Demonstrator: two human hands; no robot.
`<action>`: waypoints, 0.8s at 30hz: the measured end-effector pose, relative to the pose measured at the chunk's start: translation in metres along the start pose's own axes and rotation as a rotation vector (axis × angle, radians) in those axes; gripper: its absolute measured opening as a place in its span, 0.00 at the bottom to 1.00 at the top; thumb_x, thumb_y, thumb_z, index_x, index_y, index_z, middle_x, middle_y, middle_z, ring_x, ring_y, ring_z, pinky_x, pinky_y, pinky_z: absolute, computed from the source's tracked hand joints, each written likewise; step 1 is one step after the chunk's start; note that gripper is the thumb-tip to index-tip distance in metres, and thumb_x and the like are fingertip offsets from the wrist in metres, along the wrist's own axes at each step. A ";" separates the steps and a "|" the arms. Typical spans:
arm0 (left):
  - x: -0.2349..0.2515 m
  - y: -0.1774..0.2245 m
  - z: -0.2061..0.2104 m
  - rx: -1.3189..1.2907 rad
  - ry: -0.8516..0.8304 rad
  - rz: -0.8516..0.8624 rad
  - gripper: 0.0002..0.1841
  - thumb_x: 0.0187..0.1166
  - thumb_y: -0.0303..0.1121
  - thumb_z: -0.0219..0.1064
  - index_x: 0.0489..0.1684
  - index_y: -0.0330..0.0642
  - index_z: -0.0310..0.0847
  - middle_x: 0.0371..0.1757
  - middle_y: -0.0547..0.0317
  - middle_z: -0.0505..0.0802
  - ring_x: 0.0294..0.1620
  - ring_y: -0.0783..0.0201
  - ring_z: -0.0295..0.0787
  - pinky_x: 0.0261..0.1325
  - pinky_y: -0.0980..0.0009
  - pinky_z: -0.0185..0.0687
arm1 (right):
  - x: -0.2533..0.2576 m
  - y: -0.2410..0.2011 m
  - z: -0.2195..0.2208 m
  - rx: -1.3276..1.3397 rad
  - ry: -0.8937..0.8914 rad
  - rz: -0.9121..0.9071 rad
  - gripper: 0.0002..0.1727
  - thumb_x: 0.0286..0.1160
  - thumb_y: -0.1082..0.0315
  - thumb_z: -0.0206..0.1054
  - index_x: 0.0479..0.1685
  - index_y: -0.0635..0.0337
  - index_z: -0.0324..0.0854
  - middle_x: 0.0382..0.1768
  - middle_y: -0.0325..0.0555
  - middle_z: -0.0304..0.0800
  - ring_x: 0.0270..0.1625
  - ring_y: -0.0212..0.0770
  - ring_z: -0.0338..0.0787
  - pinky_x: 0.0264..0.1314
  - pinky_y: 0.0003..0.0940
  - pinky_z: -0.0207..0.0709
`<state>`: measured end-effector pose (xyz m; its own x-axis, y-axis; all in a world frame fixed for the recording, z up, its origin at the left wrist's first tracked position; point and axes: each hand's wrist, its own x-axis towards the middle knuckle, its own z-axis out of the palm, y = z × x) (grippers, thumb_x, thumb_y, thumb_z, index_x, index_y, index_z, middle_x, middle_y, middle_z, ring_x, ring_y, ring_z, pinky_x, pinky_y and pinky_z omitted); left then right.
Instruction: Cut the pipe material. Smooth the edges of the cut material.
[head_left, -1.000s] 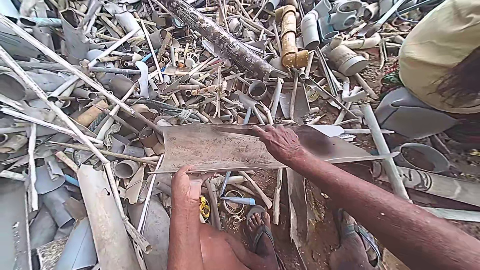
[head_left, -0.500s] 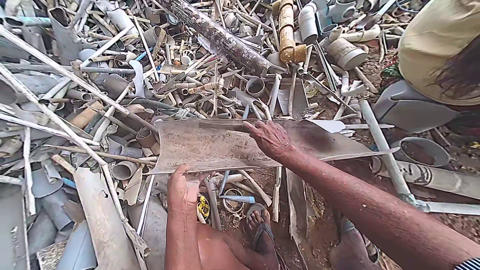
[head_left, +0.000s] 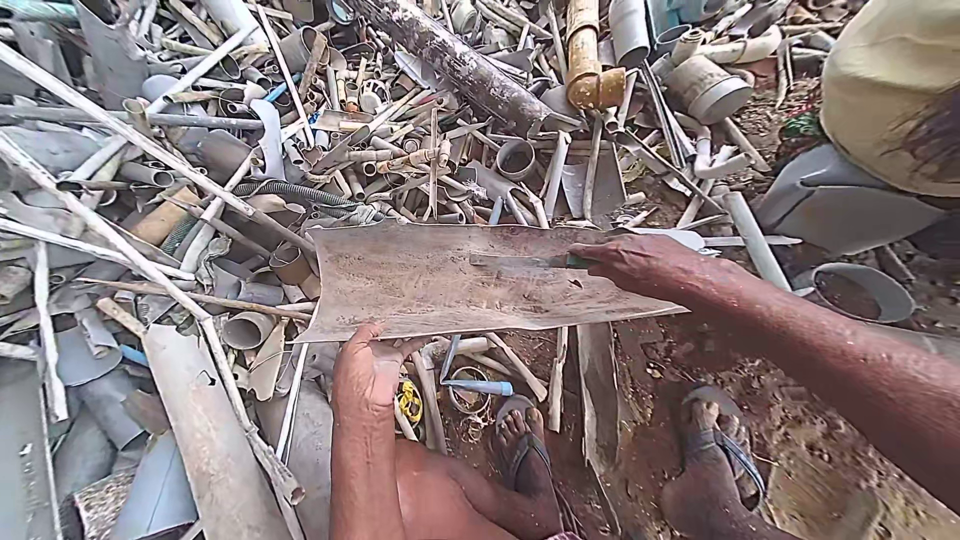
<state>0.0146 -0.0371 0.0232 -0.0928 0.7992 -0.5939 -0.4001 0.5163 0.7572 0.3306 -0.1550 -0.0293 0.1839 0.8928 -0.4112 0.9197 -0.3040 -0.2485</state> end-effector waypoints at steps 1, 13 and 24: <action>-0.001 -0.001 0.000 -0.003 0.003 0.008 0.16 0.88 0.27 0.45 0.69 0.34 0.66 0.60 0.32 0.82 0.55 0.35 0.86 0.44 0.34 0.86 | 0.012 -0.013 -0.007 -0.013 0.001 -0.041 0.21 0.88 0.62 0.61 0.78 0.44 0.79 0.50 0.57 0.92 0.54 0.62 0.90 0.54 0.63 0.79; -0.002 0.000 -0.003 0.002 0.000 0.024 0.15 0.86 0.24 0.47 0.67 0.33 0.67 0.59 0.32 0.83 0.54 0.35 0.87 0.43 0.34 0.86 | 0.010 0.000 0.014 0.014 0.013 -0.072 0.24 0.87 0.62 0.64 0.82 0.46 0.77 0.48 0.60 0.93 0.53 0.64 0.91 0.56 0.64 0.79; -0.004 0.002 -0.002 -0.011 -0.007 0.025 0.14 0.87 0.24 0.46 0.66 0.32 0.67 0.59 0.32 0.83 0.53 0.36 0.87 0.43 0.35 0.86 | 0.049 -0.082 -0.011 0.068 0.030 -0.247 0.23 0.88 0.64 0.60 0.81 0.48 0.75 0.52 0.61 0.92 0.56 0.65 0.90 0.58 0.64 0.78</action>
<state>0.0122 -0.0400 0.0269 -0.0967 0.8136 -0.5733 -0.4075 0.4931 0.7686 0.2683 -0.0830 -0.0189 -0.0326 0.9518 -0.3051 0.9127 -0.0960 -0.3971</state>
